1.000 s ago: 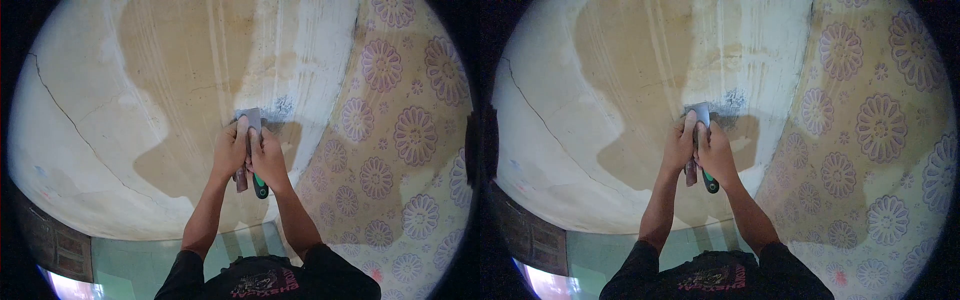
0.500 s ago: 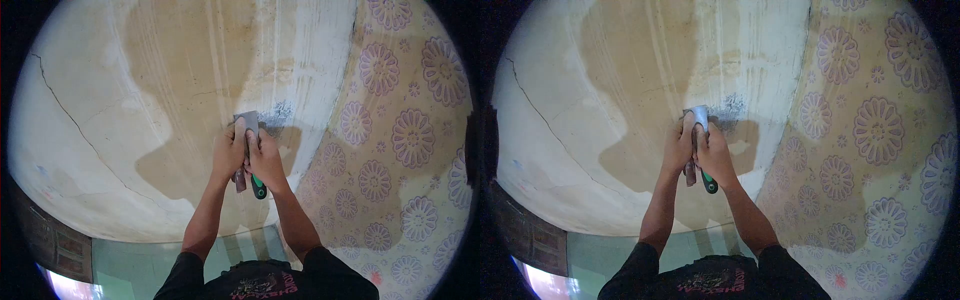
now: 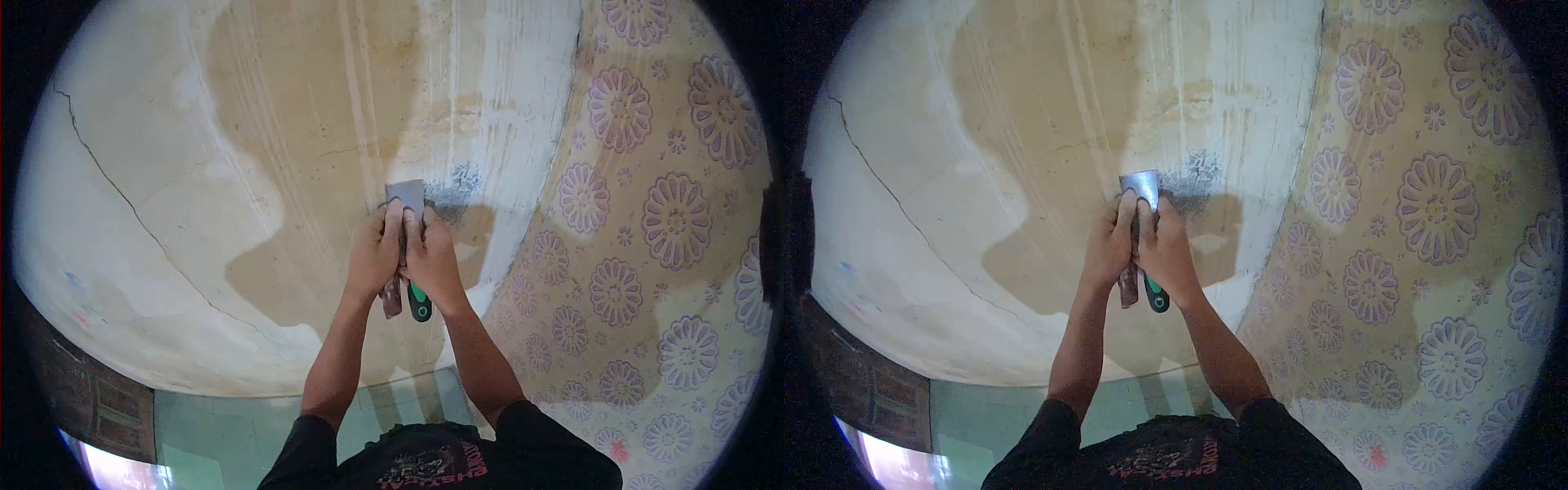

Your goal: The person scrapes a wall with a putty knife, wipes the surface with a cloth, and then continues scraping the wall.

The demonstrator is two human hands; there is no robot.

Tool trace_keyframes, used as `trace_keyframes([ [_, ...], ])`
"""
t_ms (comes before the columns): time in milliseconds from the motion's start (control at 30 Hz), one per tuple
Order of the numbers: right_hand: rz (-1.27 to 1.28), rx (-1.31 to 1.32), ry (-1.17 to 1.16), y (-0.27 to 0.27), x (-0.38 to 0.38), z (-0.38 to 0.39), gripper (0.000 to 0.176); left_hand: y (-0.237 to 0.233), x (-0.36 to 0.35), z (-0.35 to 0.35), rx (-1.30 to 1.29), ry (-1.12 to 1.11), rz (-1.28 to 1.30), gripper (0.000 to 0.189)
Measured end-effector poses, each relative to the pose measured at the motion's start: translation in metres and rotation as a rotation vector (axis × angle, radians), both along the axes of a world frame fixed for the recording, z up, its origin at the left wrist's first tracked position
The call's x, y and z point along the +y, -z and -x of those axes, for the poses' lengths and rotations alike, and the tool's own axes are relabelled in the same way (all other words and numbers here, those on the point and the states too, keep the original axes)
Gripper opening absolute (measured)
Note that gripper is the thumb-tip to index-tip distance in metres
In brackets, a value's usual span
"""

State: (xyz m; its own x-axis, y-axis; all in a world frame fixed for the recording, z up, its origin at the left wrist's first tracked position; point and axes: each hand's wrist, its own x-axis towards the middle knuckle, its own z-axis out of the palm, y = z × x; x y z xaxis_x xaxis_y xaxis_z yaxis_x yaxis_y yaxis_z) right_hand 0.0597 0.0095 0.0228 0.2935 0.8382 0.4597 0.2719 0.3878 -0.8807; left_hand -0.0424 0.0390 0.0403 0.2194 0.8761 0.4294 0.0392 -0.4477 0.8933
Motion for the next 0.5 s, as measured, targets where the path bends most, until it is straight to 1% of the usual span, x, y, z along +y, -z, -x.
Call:
trace_keyframes([
  [33,-0.02,-0.017,0.02,-0.002,-0.005,0.001,0.034,0.0,-0.005,0.0,-0.006,-0.002,0.002,0.047],
  [67,-0.046,-0.037,0.039,-0.005,-0.006,0.0,0.035,-0.002,-0.011,-0.001,-0.03,0.007,0.066,0.047],
  [100,-0.05,-0.037,0.035,0.001,-0.002,0.0,0.035,-0.004,-0.015,0.0,-0.045,0.016,0.132,0.048],
  [133,-0.107,-0.075,0.05,0.011,0.002,-0.001,0.033,0.003,-0.01,0.001,-0.039,0.017,0.132,0.048],
  [167,-0.165,-0.119,0.066,0.019,0.006,-0.003,0.031,0.016,0.001,0.0,-0.025,-0.017,0.056,0.048],
  [200,-0.173,-0.124,0.071,0.01,0.008,-0.003,0.031,0.02,0.009,-0.002,-0.016,-0.049,-0.027,0.048],
  [233,-0.119,-0.076,0.032,-0.005,0.009,-0.003,0.032,0.004,0.007,-0.005,-0.025,-0.045,-0.035,0.048],
  [267,-0.052,-0.023,-0.01,-0.014,0.006,-0.002,0.033,-0.012,0.002,-0.004,-0.053,-0.031,0.035,0.048],
  [300,-0.042,-0.02,-0.011,-0.017,0.001,-0.001,0.033,-0.02,-0.004,-0.002,-0.073,-0.02,0.112,0.048],
  [367,-0.052,-0.021,-0.022,-0.022,-0.004,-0.001,0.033,-0.014,-0.009,-0.002,-0.036,-0.059,0.119,0.048],
  [433,-0.08,-0.057,0.003,0.003,-0.003,-0.002,0.033,-0.001,-0.009,-0.001,-0.009,-0.098,0.116,0.048],
  [467,-0.108,-0.089,0.026,0.013,-0.001,-0.003,0.033,0.014,-0.002,-0.001,-0.007,-0.07,0.023,0.048],
  [500,-0.117,-0.088,0.024,0.008,0.0,-0.004,0.033,0.013,0.001,0.0,0.0,-0.041,-0.076,0.047],
])
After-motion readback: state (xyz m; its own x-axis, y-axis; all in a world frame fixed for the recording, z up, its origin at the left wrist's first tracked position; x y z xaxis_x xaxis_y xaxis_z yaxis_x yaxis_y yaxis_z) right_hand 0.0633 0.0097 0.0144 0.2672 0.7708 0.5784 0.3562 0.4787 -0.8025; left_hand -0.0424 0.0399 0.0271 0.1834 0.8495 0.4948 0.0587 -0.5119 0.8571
